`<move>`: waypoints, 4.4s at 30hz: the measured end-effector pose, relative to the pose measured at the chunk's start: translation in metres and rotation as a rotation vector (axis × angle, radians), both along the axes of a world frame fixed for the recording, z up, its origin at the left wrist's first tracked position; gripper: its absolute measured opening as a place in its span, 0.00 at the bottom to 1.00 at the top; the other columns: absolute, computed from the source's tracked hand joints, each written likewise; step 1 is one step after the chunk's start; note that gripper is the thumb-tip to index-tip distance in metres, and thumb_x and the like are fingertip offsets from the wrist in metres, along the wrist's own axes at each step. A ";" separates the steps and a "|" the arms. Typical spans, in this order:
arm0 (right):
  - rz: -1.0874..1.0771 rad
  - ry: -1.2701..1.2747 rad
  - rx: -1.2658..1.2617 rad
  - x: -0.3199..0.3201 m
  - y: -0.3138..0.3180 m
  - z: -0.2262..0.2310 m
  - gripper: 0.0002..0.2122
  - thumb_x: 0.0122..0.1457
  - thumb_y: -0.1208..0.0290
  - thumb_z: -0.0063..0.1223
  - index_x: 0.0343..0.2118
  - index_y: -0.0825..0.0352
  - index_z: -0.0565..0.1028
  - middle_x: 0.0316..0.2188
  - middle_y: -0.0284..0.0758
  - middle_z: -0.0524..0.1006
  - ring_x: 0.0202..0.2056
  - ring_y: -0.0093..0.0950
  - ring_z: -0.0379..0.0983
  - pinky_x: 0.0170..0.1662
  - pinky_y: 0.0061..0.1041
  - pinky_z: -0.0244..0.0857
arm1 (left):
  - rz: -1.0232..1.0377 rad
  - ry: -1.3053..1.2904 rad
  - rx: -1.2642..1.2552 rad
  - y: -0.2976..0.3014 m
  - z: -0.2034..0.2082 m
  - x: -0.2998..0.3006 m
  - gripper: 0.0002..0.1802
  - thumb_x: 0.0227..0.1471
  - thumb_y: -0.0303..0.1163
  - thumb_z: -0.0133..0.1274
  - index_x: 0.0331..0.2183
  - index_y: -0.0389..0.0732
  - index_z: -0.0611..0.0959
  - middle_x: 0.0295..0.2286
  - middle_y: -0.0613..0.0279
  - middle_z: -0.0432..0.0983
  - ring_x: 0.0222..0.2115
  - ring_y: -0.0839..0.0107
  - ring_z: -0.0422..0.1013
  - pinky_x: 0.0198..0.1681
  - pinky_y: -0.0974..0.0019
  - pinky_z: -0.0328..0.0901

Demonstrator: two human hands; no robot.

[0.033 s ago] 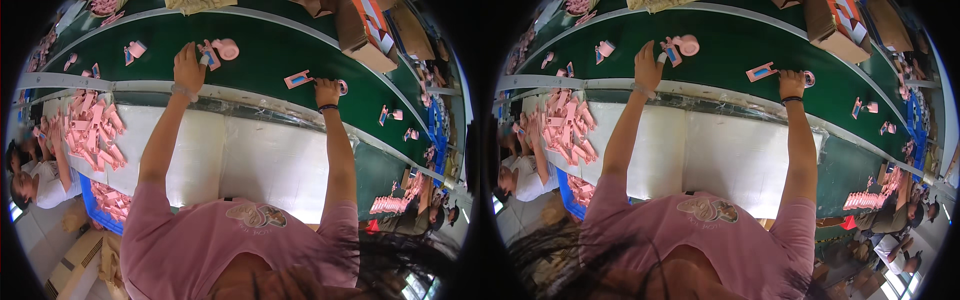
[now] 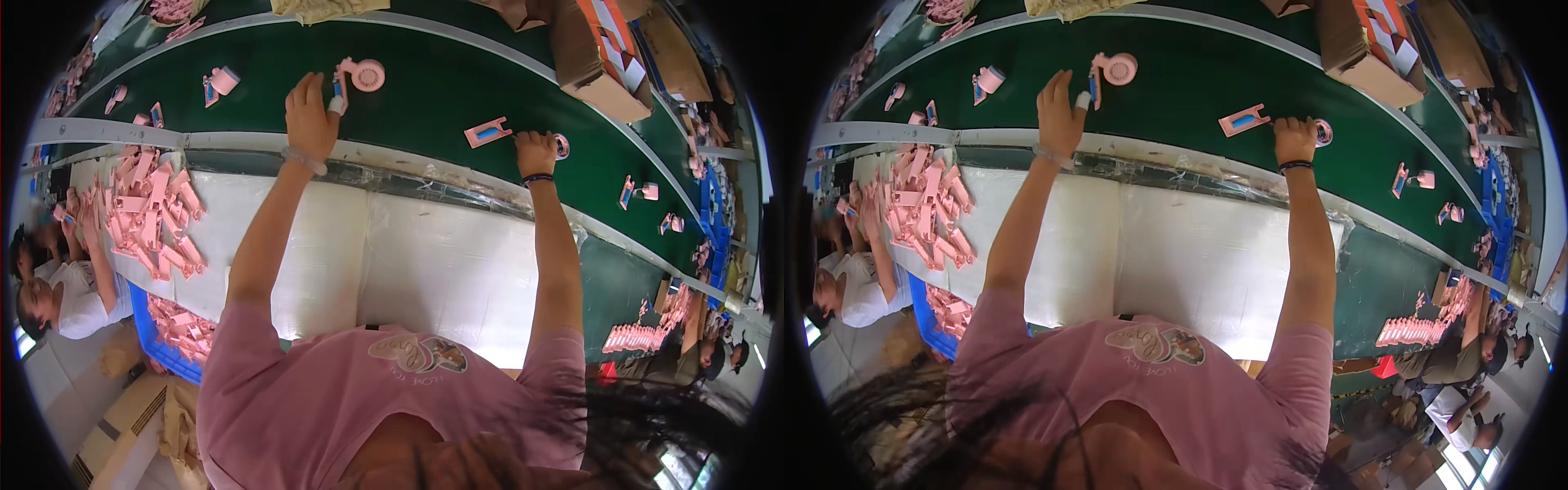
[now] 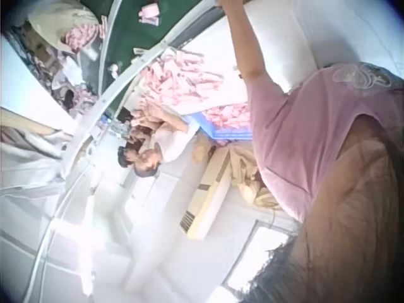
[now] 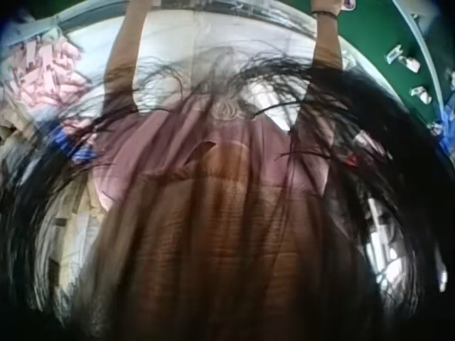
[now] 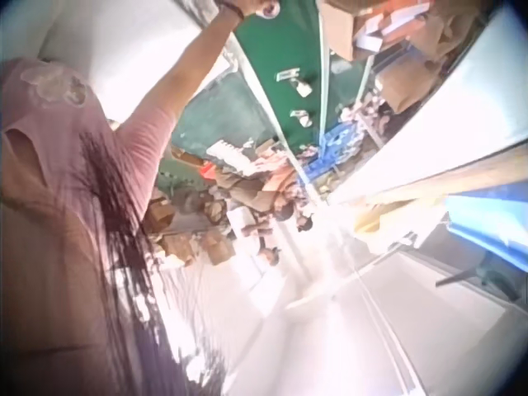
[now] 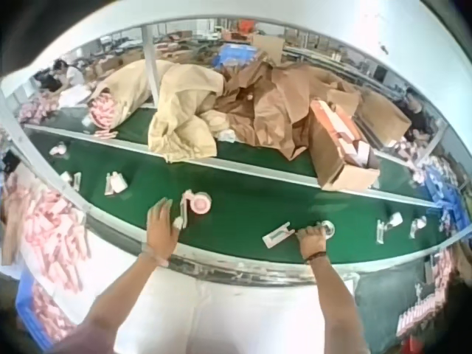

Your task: The person assembles handheld fan components by attaching internal parts into plastic casings by hand and placing the assembled units onto a conveyor belt.

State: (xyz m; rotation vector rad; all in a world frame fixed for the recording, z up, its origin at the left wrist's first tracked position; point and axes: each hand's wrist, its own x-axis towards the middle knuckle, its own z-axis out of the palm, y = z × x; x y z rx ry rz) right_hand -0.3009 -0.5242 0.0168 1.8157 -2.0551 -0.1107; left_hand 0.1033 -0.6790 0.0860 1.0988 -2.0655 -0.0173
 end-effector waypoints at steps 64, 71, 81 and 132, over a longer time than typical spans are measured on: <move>0.422 -0.975 -0.681 0.177 0.355 0.189 0.12 0.42 0.83 0.62 0.31 0.64 0.77 0.29 0.30 0.78 0.29 0.28 0.71 0.39 0.29 0.61 | -0.757 0.554 1.121 0.433 0.133 -0.080 0.22 0.41 0.21 0.46 0.43 0.34 0.69 0.34 0.52 0.71 0.34 0.62 0.69 0.40 0.66 0.64; 0.423 -0.966 -0.668 0.189 0.356 0.192 0.11 0.43 0.82 0.62 0.31 0.64 0.78 0.28 0.31 0.77 0.29 0.27 0.72 0.41 0.30 0.62 | -0.844 0.555 1.088 0.429 0.123 -0.066 0.22 0.42 0.21 0.45 0.44 0.32 0.69 0.36 0.49 0.71 0.37 0.59 0.69 0.43 0.66 0.63; 0.348 -0.922 -0.624 0.241 0.344 0.199 0.09 0.45 0.82 0.61 0.31 0.65 0.77 0.27 0.31 0.77 0.29 0.28 0.72 0.43 0.33 0.62 | -0.933 0.636 1.276 0.410 0.131 -0.019 0.25 0.42 0.17 0.40 0.46 0.31 0.68 0.41 0.50 0.71 0.40 0.64 0.69 0.47 0.66 0.63; 0.514 -0.996 -0.419 0.162 0.330 0.184 0.14 0.38 0.85 0.61 0.30 0.68 0.75 0.29 0.36 0.75 0.34 0.38 0.73 0.46 0.37 0.69 | -0.664 0.589 1.349 0.405 0.129 -0.084 0.20 0.56 0.28 0.51 0.50 0.34 0.72 0.38 0.62 0.76 0.29 0.81 0.69 0.29 0.76 0.65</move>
